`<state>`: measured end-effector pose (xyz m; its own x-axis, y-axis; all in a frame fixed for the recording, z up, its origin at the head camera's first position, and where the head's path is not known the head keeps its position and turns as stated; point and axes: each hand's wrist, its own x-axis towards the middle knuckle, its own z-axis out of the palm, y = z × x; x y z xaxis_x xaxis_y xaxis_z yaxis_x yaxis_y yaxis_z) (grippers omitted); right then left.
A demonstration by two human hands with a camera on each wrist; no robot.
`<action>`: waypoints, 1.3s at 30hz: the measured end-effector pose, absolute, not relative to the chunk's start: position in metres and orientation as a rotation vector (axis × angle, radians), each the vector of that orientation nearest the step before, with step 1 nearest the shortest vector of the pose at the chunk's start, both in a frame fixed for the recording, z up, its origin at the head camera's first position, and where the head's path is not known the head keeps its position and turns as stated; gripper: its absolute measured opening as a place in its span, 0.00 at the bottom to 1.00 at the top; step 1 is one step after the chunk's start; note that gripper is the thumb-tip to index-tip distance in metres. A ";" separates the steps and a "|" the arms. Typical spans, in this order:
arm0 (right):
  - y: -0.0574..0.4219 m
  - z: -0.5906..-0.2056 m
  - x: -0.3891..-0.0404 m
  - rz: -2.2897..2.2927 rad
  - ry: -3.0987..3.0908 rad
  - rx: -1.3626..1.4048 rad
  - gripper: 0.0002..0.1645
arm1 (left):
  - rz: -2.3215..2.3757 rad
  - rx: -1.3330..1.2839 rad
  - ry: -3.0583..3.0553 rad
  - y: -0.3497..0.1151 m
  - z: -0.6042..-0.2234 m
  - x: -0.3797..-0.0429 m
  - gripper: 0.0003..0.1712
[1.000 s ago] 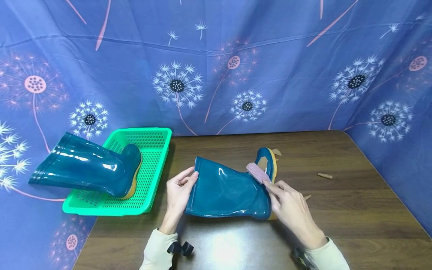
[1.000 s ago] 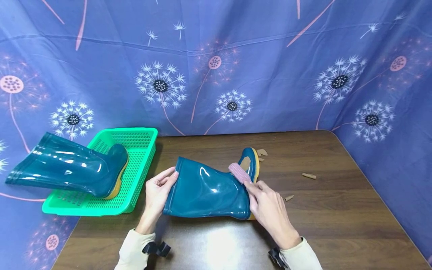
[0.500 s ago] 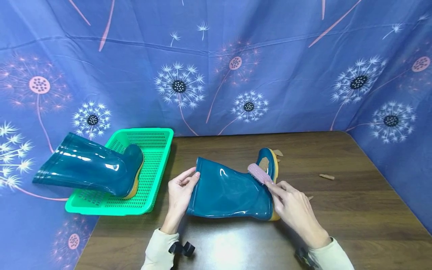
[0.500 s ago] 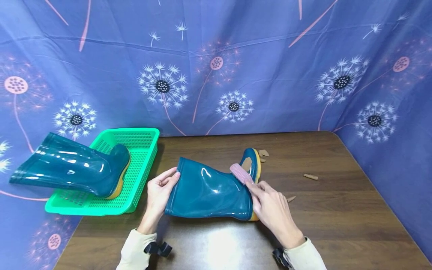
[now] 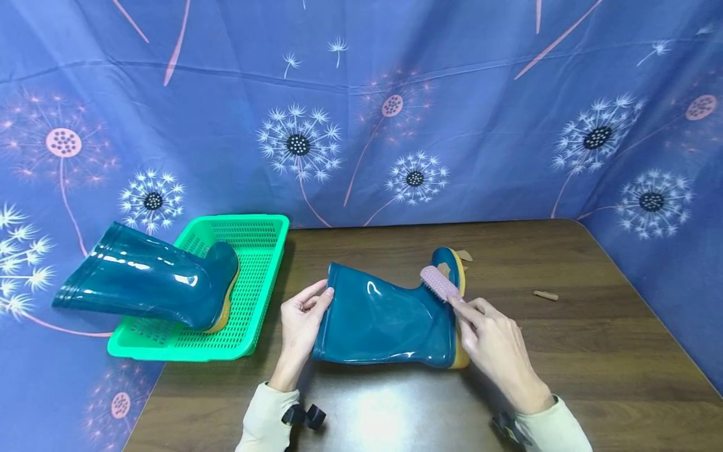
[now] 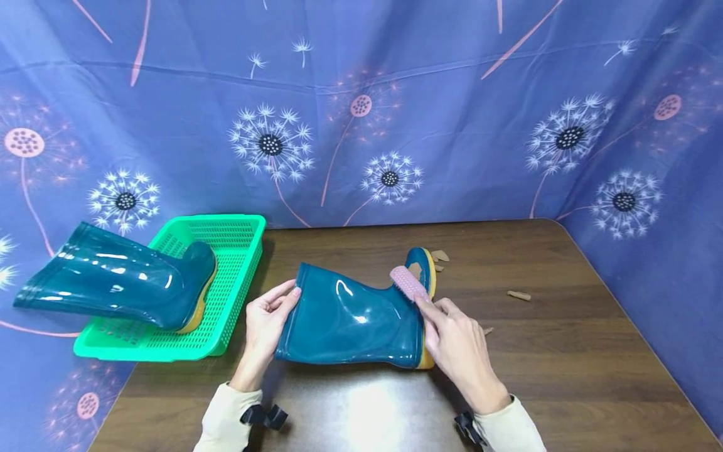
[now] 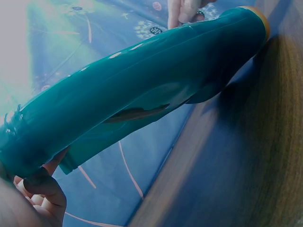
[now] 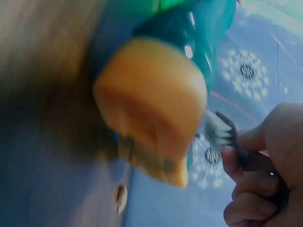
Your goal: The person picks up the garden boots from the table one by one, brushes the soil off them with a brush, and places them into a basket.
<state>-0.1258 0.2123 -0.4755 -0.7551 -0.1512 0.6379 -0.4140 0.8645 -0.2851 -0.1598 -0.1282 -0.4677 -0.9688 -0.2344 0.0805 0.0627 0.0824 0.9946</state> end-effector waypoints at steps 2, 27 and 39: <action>0.210 -0.478 -0.126 0.538 -2.429 0.436 0.19 | -1.987 0.181 -2.137 -0.128 -0.469 -0.159 0.20; 0.226 -0.473 -0.125 0.524 -2.435 0.255 0.20 | -1.987 0.139 -2.136 -0.127 -0.470 -0.159 0.19; 0.213 -0.471 -0.130 0.514 -2.452 0.318 0.20 | -1.986 0.139 -2.141 -0.131 -0.470 -0.160 0.20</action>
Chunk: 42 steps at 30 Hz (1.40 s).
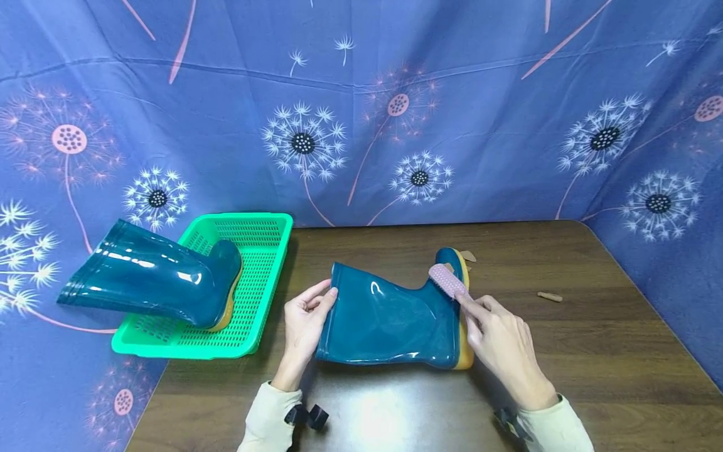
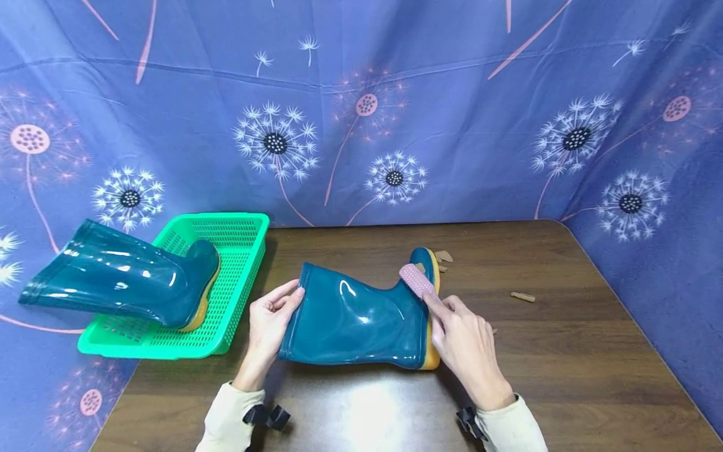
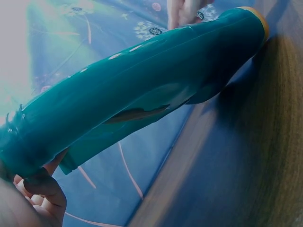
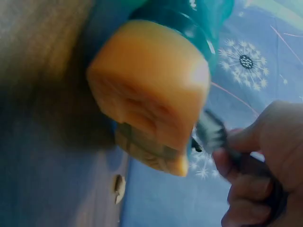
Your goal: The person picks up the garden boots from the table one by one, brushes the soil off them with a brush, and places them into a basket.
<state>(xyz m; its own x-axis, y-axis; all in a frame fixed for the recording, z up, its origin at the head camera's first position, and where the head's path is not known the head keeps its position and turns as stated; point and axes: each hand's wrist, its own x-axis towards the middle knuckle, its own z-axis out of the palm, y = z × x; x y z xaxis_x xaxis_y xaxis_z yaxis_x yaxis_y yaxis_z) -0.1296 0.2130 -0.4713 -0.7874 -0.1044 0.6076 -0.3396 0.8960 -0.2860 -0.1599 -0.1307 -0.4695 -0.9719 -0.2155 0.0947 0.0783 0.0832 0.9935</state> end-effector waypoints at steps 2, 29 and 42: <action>0.215 -0.473 -0.128 0.513 -2.467 0.286 0.20 | -1.983 0.134 -2.146 -0.129 -0.470 -0.160 0.20; 0.229 -0.472 -0.127 0.578 -2.358 0.132 0.19 | -1.965 0.126 -2.155 -0.127 -0.465 -0.160 0.19; 0.229 -0.472 -0.128 0.557 -2.447 0.181 0.20 | -1.981 0.128 -2.151 -0.132 -0.465 -0.160 0.20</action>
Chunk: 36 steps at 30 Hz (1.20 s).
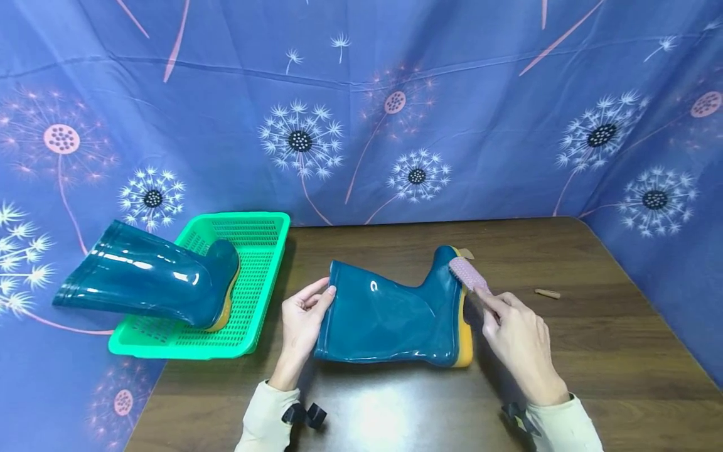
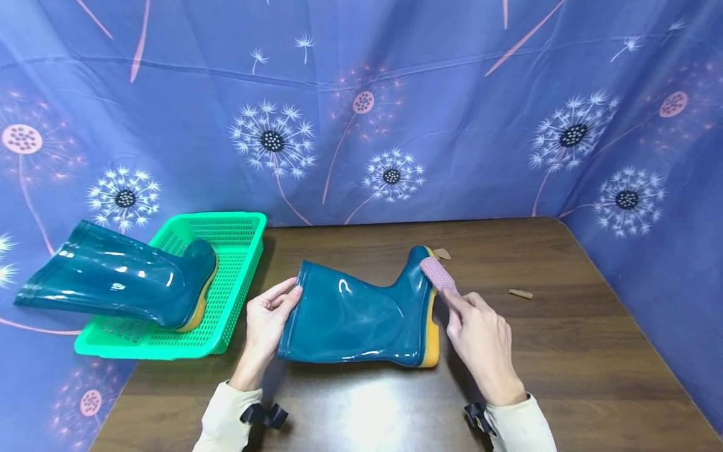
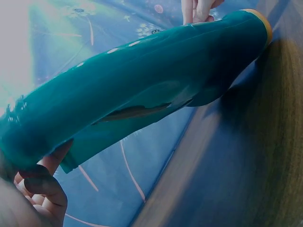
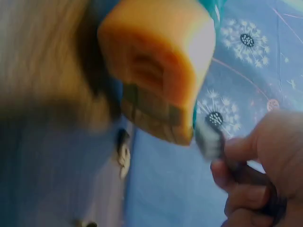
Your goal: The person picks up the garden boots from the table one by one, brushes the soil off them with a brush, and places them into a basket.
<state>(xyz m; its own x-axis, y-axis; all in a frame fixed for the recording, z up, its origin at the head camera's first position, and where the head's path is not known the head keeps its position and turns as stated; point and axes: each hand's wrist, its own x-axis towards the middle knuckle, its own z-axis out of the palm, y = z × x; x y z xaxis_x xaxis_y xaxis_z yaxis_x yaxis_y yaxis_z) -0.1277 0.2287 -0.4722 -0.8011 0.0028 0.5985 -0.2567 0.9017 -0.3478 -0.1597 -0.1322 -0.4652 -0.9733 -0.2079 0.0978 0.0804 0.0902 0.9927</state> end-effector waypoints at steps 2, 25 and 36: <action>0.231 -0.469 -0.126 0.557 -2.412 0.173 0.20 | -1.974 0.115 -2.164 -0.132 -0.463 -0.160 0.20; 0.246 -0.480 -0.129 0.805 -2.511 0.109 0.15 | -1.735 -0.344 -2.282 -0.108 -0.343 -0.142 0.16; 0.253 -0.490 -0.132 0.783 -2.512 0.015 0.14 | -1.579 -0.516 -2.501 -0.080 -0.316 -0.139 0.15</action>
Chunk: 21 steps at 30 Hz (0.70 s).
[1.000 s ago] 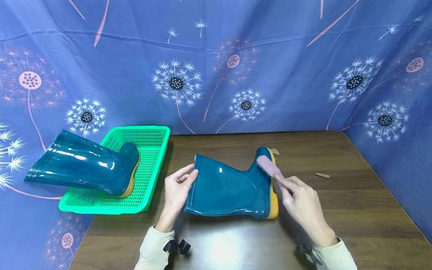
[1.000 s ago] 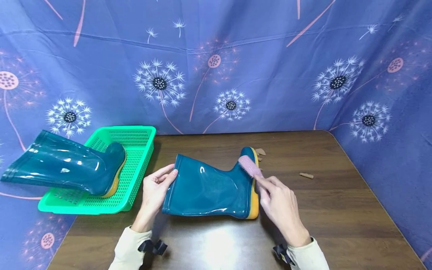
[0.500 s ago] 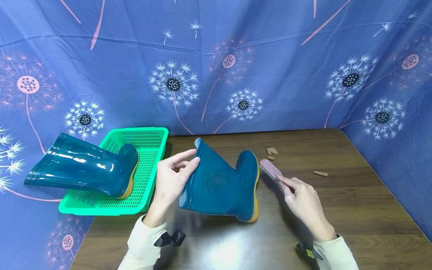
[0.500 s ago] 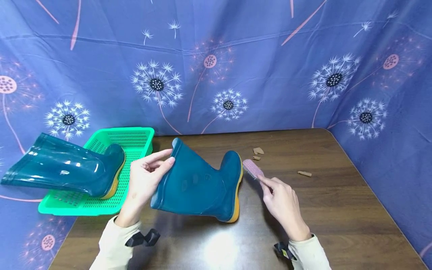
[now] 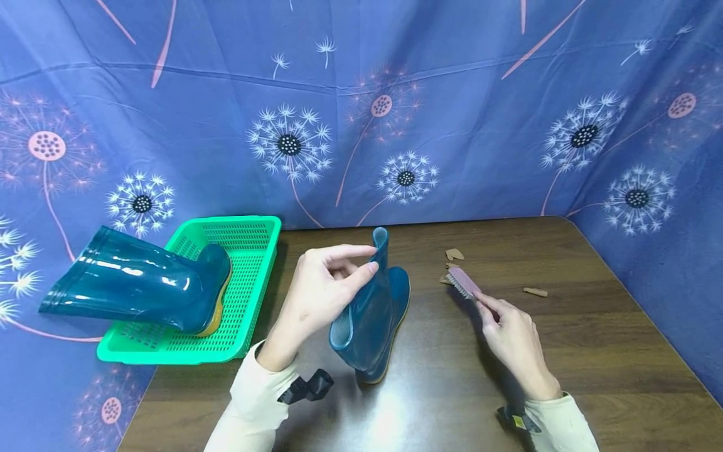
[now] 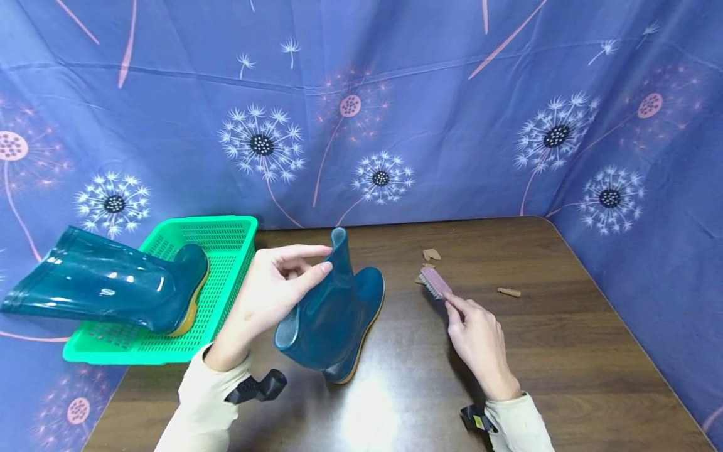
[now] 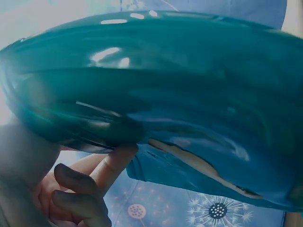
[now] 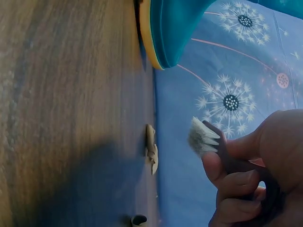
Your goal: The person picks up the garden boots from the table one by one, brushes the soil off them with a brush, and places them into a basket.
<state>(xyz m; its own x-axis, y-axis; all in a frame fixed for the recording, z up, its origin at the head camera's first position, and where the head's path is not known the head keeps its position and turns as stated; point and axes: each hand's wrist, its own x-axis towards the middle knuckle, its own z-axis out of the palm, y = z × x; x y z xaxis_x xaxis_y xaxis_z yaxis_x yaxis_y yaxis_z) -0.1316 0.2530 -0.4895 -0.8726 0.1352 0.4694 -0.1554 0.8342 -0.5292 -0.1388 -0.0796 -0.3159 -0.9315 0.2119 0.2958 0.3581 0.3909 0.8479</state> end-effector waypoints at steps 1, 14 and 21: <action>0.253 -0.490 -0.132 0.784 -2.511 0.018 0.14 | -1.589 -0.517 -2.496 -0.080 -0.316 -0.139 0.15; 0.249 -0.494 -0.130 0.797 -2.528 0.002 0.14 | -1.351 -0.983 -2.582 -0.100 -0.318 -0.153 0.22; 0.253 -0.492 -0.130 0.796 -2.508 -0.008 0.14 | -1.098 -1.292 -2.525 -0.114 -0.307 -0.159 0.29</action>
